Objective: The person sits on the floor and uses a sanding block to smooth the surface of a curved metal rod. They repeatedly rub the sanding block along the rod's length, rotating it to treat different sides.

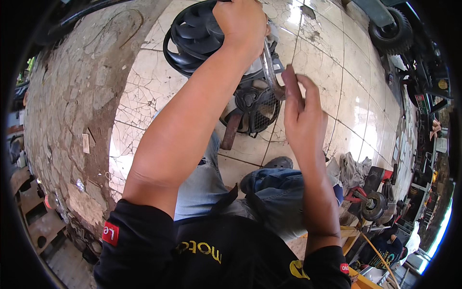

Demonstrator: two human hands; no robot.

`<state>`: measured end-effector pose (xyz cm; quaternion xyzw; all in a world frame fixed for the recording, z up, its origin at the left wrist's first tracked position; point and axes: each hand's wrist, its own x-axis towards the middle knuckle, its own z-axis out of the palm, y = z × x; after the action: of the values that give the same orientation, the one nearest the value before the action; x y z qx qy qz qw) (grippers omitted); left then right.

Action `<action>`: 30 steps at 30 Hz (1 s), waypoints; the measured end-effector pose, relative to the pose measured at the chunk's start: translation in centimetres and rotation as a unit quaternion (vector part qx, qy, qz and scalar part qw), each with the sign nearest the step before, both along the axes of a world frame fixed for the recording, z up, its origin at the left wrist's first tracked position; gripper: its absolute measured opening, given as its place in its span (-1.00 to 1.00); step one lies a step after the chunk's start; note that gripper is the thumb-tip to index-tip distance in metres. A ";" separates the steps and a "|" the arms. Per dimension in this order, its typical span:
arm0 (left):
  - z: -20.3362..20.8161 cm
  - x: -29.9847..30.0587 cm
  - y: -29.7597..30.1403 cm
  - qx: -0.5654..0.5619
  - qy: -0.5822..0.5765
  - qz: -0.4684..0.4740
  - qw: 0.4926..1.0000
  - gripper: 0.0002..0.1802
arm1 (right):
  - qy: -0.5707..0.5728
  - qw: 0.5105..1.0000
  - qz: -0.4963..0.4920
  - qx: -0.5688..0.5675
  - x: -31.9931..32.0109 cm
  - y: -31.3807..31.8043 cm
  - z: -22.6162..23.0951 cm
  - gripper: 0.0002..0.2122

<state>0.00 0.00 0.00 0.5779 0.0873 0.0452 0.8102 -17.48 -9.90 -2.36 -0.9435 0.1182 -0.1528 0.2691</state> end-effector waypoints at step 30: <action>1.6 -2.4 -0.6 -0.094 0.066 -0.049 0.992 -0.32 | 0.050 0.995 -0.043 0.079 0.5 -1.3 1.4 -0.72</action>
<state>-2.39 -0.63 1.58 0.5045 0.1160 -0.0415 0.8546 -16.94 -11.16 -0.96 -0.9199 0.1839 -0.1068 0.3296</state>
